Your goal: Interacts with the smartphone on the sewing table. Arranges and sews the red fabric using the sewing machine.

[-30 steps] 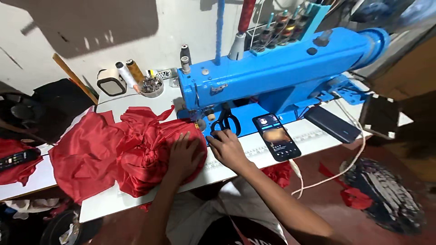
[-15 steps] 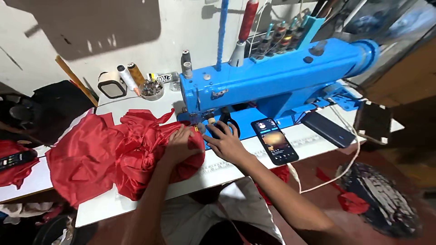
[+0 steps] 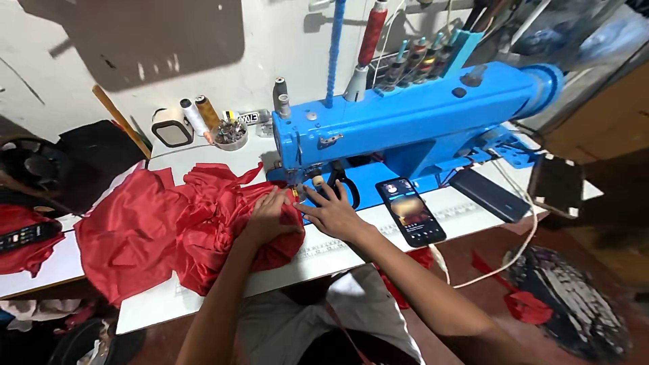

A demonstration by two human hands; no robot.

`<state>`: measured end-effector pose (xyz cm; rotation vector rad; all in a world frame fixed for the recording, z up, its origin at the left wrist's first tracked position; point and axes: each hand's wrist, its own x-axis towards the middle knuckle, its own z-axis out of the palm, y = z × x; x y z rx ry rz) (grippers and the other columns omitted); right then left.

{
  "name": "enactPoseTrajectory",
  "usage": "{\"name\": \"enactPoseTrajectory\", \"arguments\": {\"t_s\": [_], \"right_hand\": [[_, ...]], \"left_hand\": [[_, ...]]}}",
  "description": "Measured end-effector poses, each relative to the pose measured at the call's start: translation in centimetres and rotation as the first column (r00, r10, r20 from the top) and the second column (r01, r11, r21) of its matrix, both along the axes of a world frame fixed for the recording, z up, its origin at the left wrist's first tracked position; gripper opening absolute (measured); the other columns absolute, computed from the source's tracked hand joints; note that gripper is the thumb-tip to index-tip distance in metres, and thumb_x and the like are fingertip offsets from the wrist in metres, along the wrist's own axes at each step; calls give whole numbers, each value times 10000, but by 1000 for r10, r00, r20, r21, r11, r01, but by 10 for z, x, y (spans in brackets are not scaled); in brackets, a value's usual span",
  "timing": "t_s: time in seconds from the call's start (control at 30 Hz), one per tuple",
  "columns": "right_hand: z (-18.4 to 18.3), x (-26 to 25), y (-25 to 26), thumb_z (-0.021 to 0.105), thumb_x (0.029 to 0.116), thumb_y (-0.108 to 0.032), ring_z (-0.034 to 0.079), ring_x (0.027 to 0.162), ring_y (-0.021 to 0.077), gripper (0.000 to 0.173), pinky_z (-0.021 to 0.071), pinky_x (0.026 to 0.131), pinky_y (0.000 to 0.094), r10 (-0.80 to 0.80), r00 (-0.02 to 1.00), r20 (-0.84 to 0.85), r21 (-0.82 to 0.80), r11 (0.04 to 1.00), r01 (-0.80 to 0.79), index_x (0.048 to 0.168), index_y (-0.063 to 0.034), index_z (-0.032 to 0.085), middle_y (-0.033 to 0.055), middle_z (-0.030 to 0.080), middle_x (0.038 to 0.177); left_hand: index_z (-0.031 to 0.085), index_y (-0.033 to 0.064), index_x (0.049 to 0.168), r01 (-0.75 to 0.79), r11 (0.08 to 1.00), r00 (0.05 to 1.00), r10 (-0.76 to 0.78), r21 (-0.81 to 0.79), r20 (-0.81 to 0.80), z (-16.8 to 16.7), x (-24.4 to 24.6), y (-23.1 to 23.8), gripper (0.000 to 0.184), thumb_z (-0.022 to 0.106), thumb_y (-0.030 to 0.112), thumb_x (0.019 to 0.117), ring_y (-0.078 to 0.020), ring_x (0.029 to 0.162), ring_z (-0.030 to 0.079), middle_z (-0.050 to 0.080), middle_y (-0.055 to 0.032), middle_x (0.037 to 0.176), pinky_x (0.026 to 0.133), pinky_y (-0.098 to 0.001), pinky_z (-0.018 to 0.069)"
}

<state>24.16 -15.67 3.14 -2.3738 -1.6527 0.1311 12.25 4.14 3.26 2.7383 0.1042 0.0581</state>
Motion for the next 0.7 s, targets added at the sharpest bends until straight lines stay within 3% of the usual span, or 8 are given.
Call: {"name": "enactPoseTrajectory", "arguments": {"t_s": [0.27,0.5,0.7], "right_hand": [[8,13,-17,434,1089,-372,182,1564,407,420,40,1167,766,-15,1000,-3,45,999,15,1481,-311,571,31,430,1621],[7,12,-16,349,1111,-387,149,1580,370,457,-15,1168,766,130,991,-43,-22,991,-131,1515,-280,535,-29,428,1622],[1,9,-8,330,1114,-388,182,1578,339,474,6,1171,767,173,984,-30,34,984,-172,1503,-233,552,-36,474,1591]], "left_hand": [[614,55,1277,-2,1000,1000,2,-11,-11,0,1,0,764,783,614,784,-279,1549,269,451,-102,1585,1237,-536,213],[617,70,1230,-12,1000,998,11,-22,-54,3,3,0,719,786,610,786,-261,1560,236,427,-90,1602,1245,-514,186],[611,67,1251,-5,1000,999,4,-10,-47,3,2,0,740,769,627,793,-246,1562,233,435,-83,1598,1247,-504,184]]}}
